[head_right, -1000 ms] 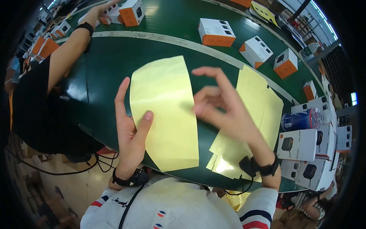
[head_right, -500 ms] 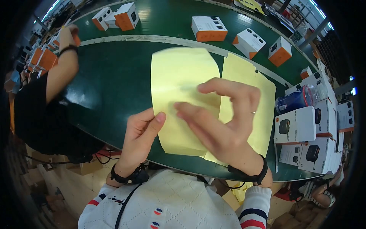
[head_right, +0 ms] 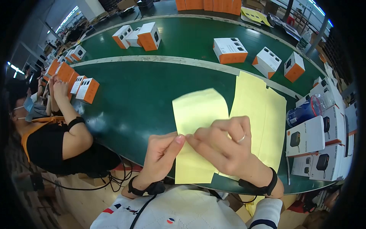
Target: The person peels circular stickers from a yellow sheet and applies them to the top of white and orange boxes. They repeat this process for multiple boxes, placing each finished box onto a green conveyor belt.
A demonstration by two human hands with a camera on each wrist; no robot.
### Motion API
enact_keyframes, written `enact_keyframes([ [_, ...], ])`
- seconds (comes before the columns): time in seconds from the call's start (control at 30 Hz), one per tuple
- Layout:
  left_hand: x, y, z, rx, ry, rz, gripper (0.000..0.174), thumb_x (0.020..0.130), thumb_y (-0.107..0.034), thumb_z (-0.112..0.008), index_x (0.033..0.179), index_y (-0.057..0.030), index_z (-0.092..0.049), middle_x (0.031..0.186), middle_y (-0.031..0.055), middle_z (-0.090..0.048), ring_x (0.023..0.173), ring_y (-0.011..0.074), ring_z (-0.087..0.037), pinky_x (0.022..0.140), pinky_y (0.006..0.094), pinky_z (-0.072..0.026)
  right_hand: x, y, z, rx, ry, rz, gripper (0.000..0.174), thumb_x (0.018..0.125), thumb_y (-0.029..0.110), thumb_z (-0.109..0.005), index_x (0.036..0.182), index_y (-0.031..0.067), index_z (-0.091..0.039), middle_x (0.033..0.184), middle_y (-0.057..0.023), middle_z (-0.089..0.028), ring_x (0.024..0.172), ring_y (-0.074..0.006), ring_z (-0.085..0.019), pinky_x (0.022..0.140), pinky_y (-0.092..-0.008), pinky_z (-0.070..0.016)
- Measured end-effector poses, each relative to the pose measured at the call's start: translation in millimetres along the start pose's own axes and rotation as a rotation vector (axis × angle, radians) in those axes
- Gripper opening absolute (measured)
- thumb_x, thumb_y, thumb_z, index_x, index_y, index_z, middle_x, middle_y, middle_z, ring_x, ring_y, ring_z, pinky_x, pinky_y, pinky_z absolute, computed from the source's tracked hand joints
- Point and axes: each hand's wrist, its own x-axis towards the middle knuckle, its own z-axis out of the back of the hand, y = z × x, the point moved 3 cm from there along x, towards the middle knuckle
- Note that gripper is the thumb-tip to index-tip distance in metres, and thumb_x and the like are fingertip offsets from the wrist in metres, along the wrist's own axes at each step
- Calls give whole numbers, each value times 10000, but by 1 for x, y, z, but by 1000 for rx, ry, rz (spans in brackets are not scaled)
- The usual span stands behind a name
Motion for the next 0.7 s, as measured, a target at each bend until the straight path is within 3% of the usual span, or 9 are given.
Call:
enact_keyframes([
  [0.1,0,2,2,21,-4,13,247,1028,-107,-528,969,98,-651,649,101,-484,547,110,-377,501,302,-320,-5,5,-4,-103,-78,77,287,554,208,-688,826,140,-751,893,82,-656,792,-111,-507,700,-305,-300],
  [0.27,-1,-5,3,-27,-25,20,315,1045,-137,-511,836,80,-605,594,51,-405,545,74,-330,486,297,-267,-10,5,-3,-140,-151,138,283,556,218,-676,822,145,-741,909,86,-662,772,-96,-501,696,-302,-303],
  [0.33,-1,-4,2,-85,-34,35,390,1060,-174,-500,740,48,-529,576,11,-353,561,55,-298,489,287,-233,-8,5,0,-143,-114,119,291,555,216,-676,830,146,-739,910,83,-661,770,-95,-497,697,-301,-305],
  [0.47,-1,12,-1,-267,-17,100,427,1073,-218,-487,726,31,-503,592,-47,-345,593,37,-272,502,280,-223,-11,1,-6,-110,-150,84,293,556,217,-663,834,149,-729,909,72,-663,764,-105,-495,697,-300,-306],
  [0.57,1,14,-4,-401,-89,214,439,1077,-228,-480,722,29,-517,607,-77,-364,601,29,-267,511,269,-228,-10,-1,-6,-32,-97,39,254,563,177,-708,815,158,-729,914,56,-653,795,-141,-504,714,-302,-333],
  [0.7,1,21,3,-487,-205,258,386,1077,-221,-478,815,26,-614,689,-59,-502,629,19,-365,541,242,-276,-3,-17,1,387,-99,-188,263,616,93,-800,872,112,-741,1019,-38,-613,861,-190,-524,743,-302,-390],
])
